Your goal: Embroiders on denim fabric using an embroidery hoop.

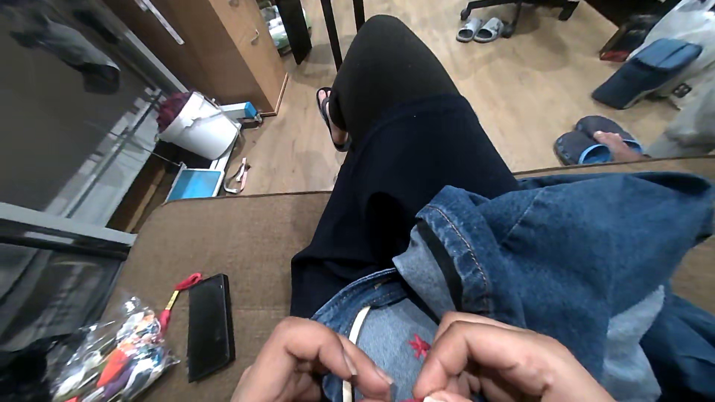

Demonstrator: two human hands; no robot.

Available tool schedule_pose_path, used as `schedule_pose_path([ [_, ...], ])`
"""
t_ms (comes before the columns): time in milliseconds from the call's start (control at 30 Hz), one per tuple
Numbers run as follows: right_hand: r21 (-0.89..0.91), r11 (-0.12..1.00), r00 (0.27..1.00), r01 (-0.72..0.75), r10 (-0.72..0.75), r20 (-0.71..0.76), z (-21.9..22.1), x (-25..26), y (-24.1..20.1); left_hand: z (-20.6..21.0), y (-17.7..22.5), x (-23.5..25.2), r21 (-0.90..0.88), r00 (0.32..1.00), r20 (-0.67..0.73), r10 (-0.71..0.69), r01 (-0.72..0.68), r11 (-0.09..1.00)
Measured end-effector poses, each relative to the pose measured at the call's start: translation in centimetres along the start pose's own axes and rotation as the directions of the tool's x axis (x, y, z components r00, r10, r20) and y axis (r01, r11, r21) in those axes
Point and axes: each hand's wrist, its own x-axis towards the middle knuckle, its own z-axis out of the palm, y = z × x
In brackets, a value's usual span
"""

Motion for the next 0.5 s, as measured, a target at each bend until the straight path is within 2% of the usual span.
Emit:
schedule_pose_path([
  [300,-0.035,0.999,0.999,0.03,-0.031,-0.018,0.25,0.25,-0.1,0.01,-0.26,-0.09,-0.07,1.0,-0.028,0.013,-0.015,0.997],
  [500,0.003,0.998,0.998,0.06,-0.06,-0.015,0.3,0.21,-0.09,0.3,-0.45,-0.06,-0.087,0.999,-0.038,-0.01,0.007,0.996],
])
